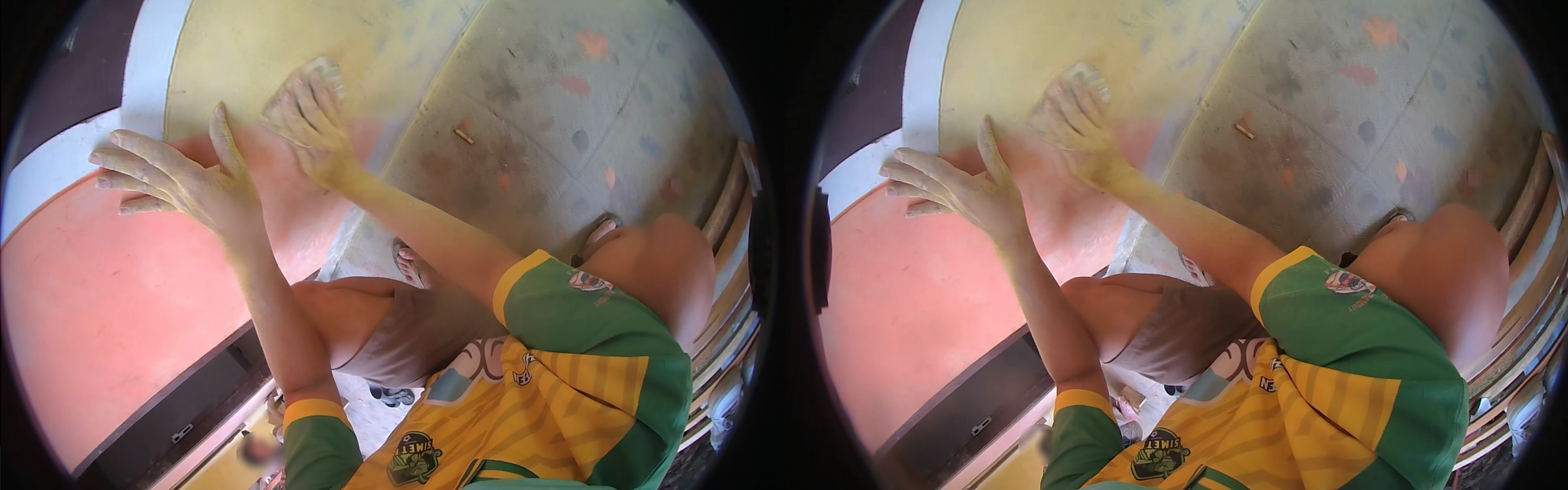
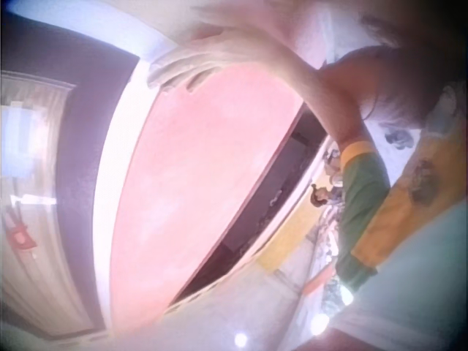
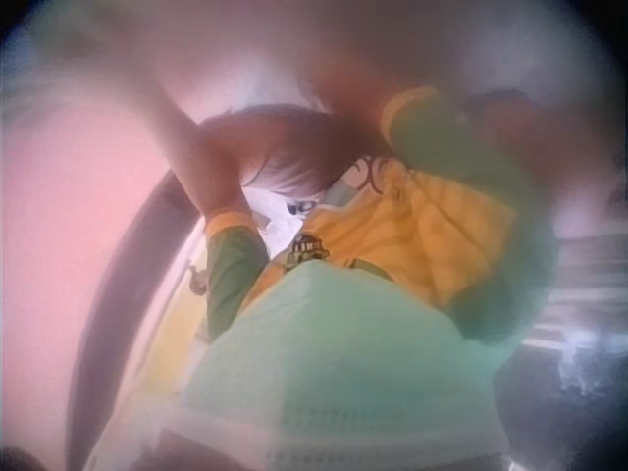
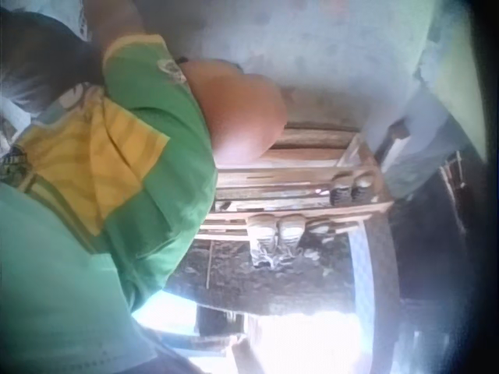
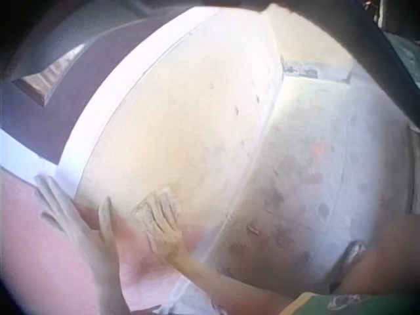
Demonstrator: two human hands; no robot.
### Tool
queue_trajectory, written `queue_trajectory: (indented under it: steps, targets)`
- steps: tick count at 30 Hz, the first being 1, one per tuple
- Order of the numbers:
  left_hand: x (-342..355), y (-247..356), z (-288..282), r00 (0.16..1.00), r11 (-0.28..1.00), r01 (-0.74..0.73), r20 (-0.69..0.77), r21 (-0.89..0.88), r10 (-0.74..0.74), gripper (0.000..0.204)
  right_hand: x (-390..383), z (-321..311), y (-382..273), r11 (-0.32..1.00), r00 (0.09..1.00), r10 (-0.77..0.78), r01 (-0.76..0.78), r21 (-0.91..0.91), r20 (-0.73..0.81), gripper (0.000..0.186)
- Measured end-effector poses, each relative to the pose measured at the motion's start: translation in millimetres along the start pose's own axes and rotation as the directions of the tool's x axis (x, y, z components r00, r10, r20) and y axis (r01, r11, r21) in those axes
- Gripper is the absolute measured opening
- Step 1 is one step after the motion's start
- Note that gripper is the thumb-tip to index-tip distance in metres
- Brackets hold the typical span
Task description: The person smooths a freshly plastered wall using a small handheld tool, working in circular and linear motions across the surface. They move along the wall, occasionally stepping back to reposition, and continue smoothing different sections.
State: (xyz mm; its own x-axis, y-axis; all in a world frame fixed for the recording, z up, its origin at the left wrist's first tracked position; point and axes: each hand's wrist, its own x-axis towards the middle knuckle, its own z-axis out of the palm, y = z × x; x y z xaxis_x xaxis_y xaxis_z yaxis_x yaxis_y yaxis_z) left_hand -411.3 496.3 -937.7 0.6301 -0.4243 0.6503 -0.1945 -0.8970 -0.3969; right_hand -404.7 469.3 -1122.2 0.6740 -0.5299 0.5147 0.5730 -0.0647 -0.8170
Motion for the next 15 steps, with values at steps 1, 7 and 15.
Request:
queue_trajectory:
  steps: [1, 7, 15]
  targets:
    - [6, 4, 6, 1.0, 1.0, -0.002, -0.013, -0.001, 0.002, 0.109, -5, -10, 31, 0.987, 0.996, -0.092, 0.09, -0.131, -0.007, 0.044]
    - [3, -8, 9, 0.999, 1.0, -0.027, -0.018, -0.005, 0.027, 0.107, 19, -55, 84, 0.947, 0.927, 0.3, -0.318, -0.048, -0.225, 0.041]
    - [2, -5, 7, 1.0, 0.999, 0.004, -0.02, -0.04, -0.005, 0.105, 58, -59, 42, 0.653, 0.666, 0.744, -0.741, 0.158, 0.046, 0.035]
